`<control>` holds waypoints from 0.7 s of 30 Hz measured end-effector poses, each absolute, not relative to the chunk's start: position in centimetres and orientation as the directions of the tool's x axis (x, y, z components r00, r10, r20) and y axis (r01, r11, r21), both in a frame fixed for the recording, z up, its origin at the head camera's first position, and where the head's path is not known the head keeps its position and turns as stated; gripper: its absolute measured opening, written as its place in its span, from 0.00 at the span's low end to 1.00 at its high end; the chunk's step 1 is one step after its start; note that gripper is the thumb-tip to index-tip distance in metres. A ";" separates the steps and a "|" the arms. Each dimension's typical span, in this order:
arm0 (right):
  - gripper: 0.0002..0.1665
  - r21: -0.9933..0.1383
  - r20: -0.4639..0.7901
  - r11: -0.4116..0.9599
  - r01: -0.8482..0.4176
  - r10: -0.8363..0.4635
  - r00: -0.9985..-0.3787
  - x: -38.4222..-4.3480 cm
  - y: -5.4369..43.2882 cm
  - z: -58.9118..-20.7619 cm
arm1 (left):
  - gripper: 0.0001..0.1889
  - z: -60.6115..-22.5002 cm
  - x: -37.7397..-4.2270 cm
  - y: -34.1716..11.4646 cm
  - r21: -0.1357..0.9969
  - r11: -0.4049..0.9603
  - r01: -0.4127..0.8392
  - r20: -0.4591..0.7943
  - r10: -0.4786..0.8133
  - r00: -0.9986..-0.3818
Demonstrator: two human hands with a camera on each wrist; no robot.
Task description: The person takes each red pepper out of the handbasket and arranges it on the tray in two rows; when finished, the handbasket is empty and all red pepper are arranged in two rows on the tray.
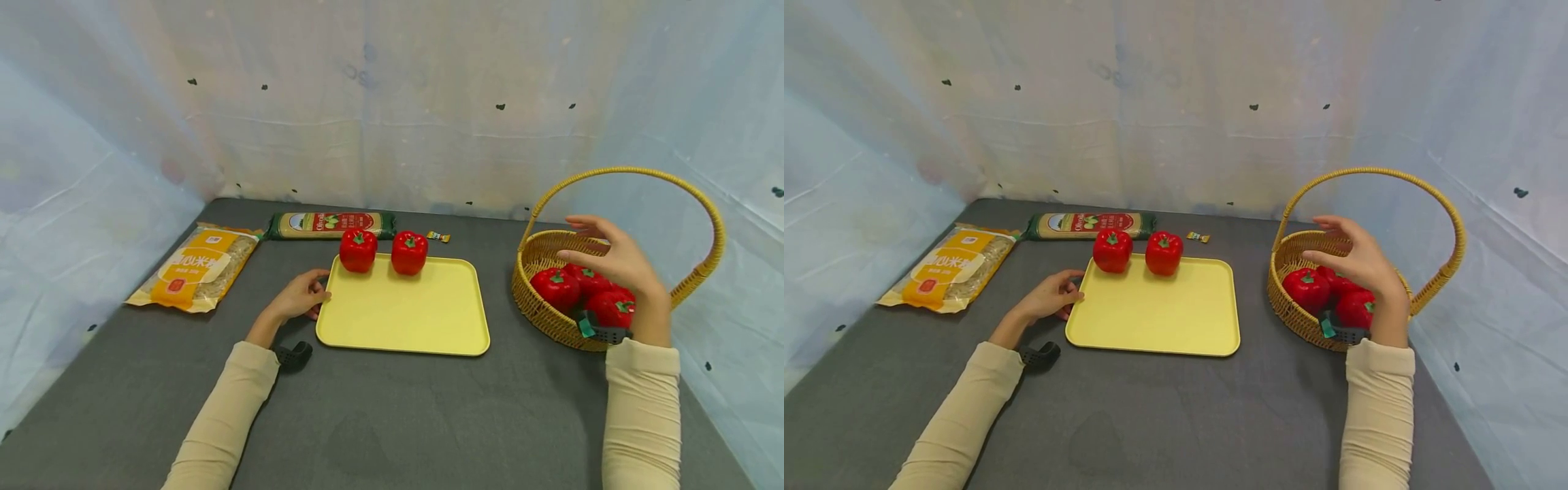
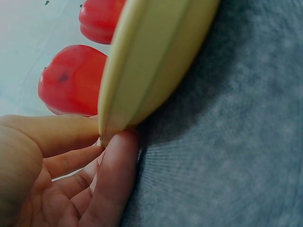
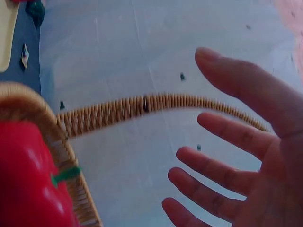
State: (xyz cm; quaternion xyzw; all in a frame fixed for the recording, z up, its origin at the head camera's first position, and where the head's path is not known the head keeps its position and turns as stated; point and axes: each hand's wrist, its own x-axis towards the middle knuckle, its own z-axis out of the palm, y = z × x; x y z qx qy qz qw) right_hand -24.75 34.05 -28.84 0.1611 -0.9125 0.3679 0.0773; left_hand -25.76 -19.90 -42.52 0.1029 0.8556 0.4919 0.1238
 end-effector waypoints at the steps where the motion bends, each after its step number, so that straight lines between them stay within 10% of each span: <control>1: 0.35 -0.653 0.246 0.677 -0.339 -0.234 -0.941 -24.8 34.5 -28.9 | 0.29 -42.5 -25.7 -19.9 0.867 0.494 0.056 -0.110 0.299 -0.948; 21: 0.36 -0.700 0.200 0.679 -0.222 -0.112 -0.973 -26.4 40.5 -33.5 | 0.28 -42.3 -25.3 -20.1 0.879 0.461 0.122 -0.047 0.338 -0.940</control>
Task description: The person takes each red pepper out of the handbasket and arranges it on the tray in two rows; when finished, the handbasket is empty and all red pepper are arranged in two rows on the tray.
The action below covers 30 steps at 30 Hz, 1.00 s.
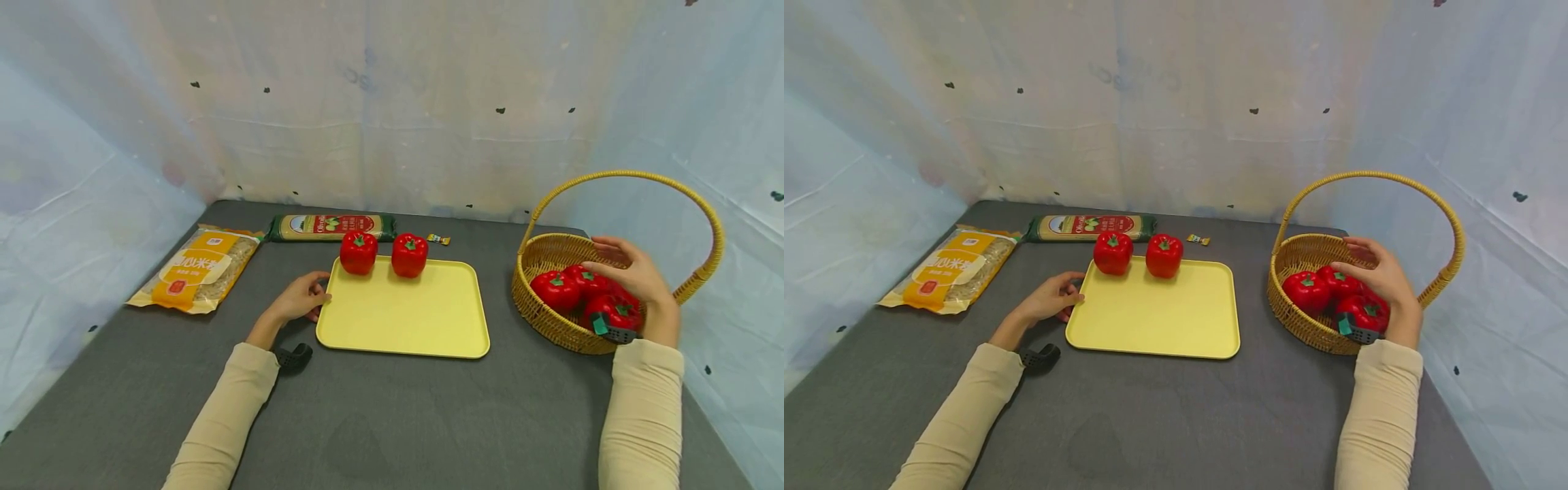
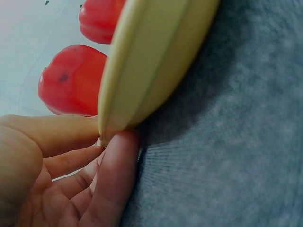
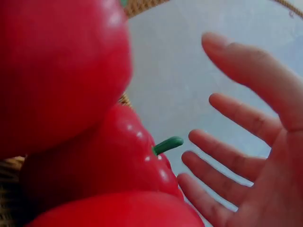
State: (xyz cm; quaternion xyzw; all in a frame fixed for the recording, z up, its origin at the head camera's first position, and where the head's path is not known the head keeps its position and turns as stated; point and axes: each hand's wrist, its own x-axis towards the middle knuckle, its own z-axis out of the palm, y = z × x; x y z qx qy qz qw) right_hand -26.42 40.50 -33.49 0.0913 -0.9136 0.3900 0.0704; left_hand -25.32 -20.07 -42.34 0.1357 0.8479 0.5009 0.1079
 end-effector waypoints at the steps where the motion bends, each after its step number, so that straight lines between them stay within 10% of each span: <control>1: 0.36 -0.704 0.198 0.677 -0.216 -0.105 -0.974 -26.4 40.6 -33.7 | 0.29 -42.3 -25.3 -20.1 0.881 0.457 0.126 -0.044 0.343 -0.938; 30: 0.45 -0.642 -0.137 0.764 -0.071 -0.205 -0.969 -27.0 41.7 -35.0 | 0.28 -42.4 -25.7 -19.7 0.863 0.504 0.047 -0.113 0.283 -0.952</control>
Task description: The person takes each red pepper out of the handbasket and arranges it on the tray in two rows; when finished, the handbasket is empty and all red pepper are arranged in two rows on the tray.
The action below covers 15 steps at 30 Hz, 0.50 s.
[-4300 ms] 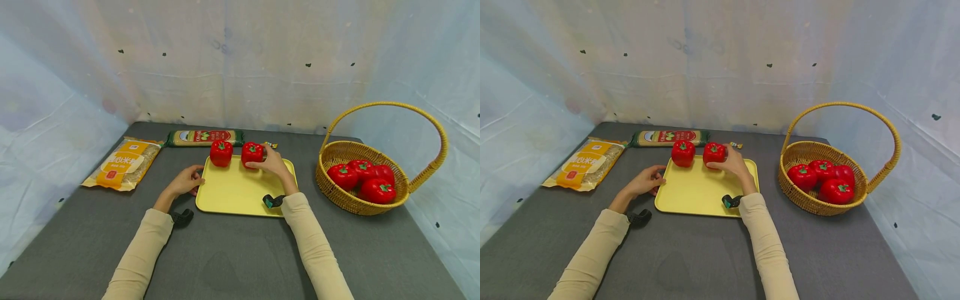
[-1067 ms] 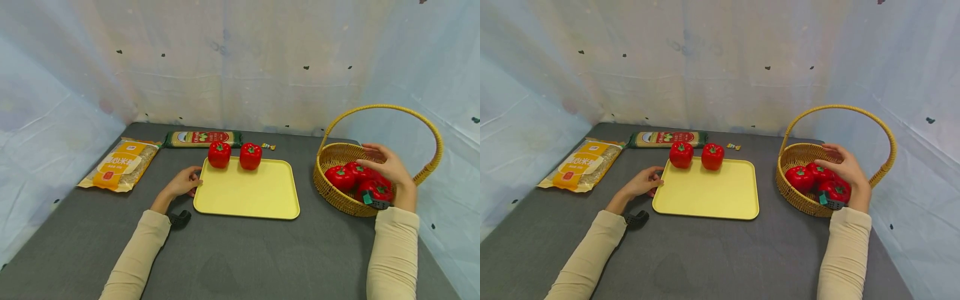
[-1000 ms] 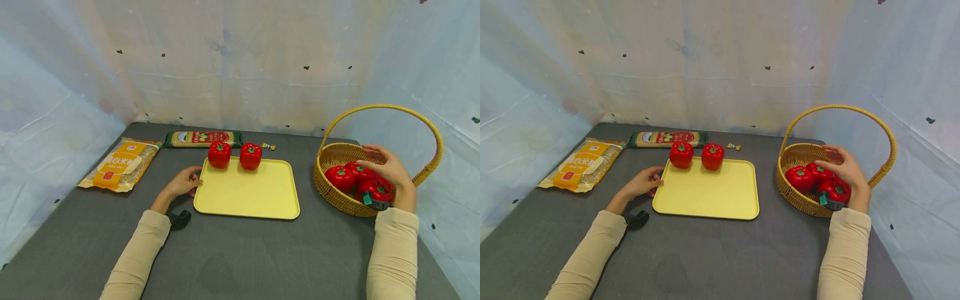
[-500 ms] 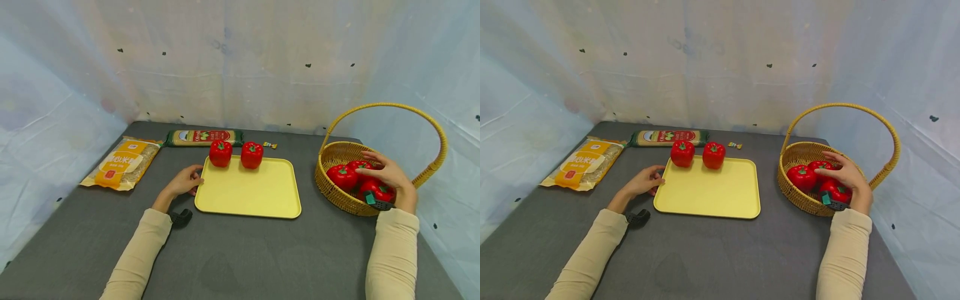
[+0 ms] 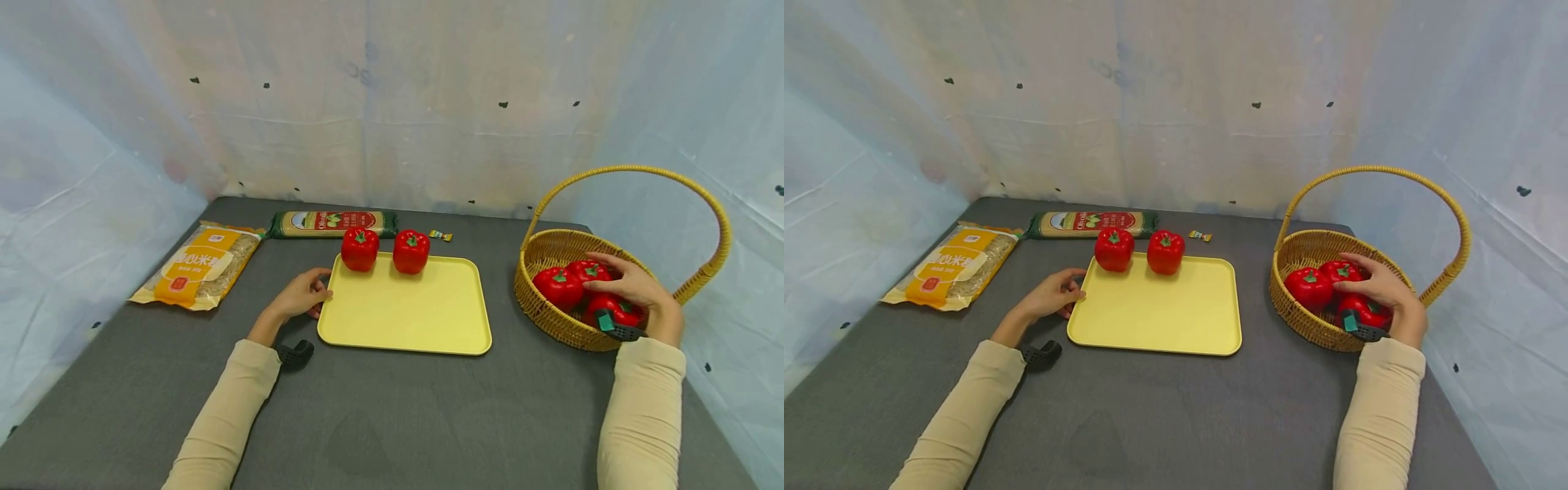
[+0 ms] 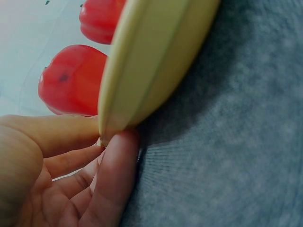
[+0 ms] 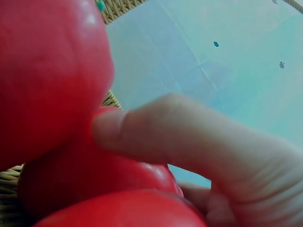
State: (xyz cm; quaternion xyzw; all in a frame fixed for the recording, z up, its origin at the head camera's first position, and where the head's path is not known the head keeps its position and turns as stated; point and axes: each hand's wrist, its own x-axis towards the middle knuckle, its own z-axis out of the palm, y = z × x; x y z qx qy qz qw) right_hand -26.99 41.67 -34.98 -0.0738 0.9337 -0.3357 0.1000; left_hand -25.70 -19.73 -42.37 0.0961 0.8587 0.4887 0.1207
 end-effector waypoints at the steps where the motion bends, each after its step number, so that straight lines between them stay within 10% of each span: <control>1: 0.45 -0.644 -0.141 0.762 -0.069 -0.208 -0.968 -27.0 41.7 -35.1 | 0.28 -42.4 -25.7 -19.7 0.864 0.502 0.043 -0.115 0.280 -0.953; 15: 0.41 -0.662 -0.093 0.747 -0.054 -0.153 -0.984 -26.5 41.5 -34.6 | 0.28 -42.4 -25.8 -19.8 0.858 0.510 0.055 -0.111 0.289 -0.951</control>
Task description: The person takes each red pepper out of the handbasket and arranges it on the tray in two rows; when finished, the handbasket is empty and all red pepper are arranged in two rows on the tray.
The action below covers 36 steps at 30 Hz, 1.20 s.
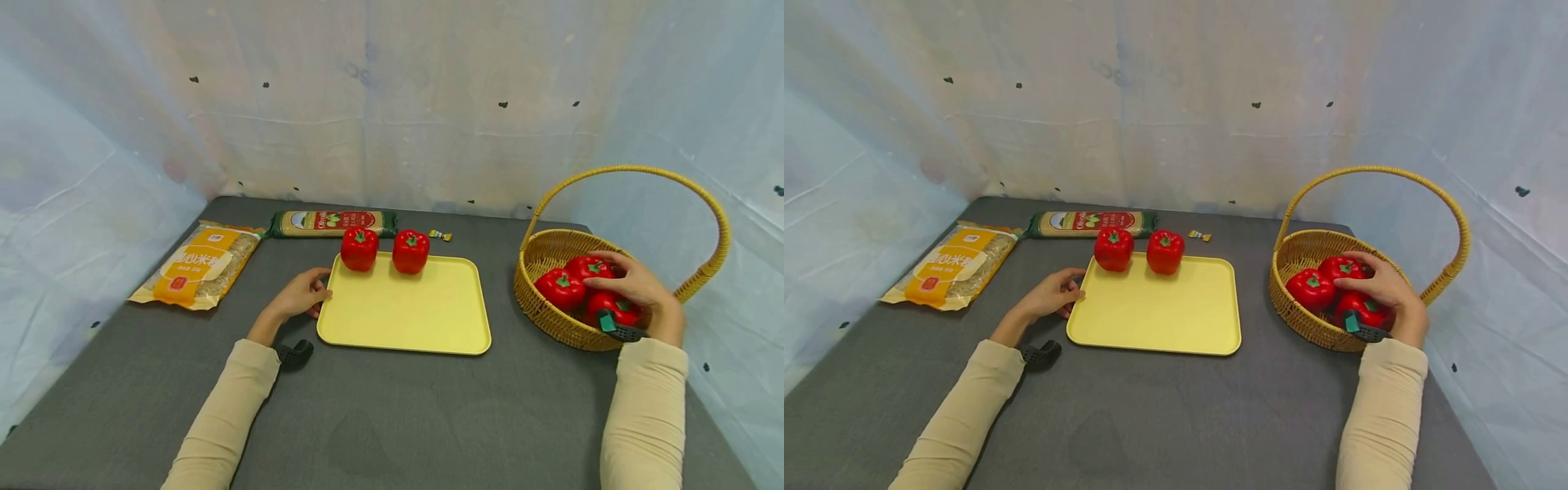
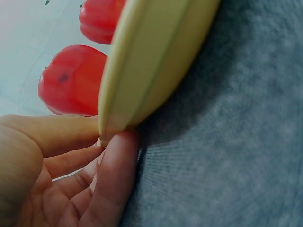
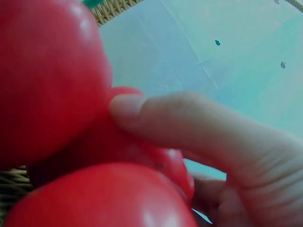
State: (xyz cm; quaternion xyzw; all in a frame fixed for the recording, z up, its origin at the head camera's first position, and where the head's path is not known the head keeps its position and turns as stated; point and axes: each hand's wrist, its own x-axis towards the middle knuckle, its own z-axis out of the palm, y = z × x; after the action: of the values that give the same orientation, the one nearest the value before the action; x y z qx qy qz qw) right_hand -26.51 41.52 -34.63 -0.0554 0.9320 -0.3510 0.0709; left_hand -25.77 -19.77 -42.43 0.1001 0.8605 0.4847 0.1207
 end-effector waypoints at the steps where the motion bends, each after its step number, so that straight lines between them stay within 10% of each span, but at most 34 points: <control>1: 0.41 -0.677 -0.099 0.735 -0.042 -0.148 -0.984 -26.4 41.5 -34.6 | 0.28 -42.4 -25.8 -19.8 0.858 0.510 0.055 -0.110 0.289 -0.951; 22: 0.30 -0.762 0.308 0.618 -0.195 0.081 -0.948 -24.7 39.0 -30.5 | 0.28 -42.3 -25.6 -19.6 0.850 0.524 0.047 -0.117 0.275 -0.954; 36: 0.29 -0.698 0.516 0.551 -0.458 -0.056 -0.855 -24.4 31.4 -29.3 | 0.28 -42.4 -25.6 -19.7 0.855 0.516 0.047 -0.116 0.278 -0.953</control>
State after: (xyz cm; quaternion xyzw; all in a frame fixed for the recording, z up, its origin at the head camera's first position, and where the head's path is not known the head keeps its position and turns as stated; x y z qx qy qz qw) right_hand -24.37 31.36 -29.28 -0.1508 0.8518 -0.4493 -0.2233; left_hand -25.62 -19.66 -42.36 0.0942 0.8623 0.4828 0.1200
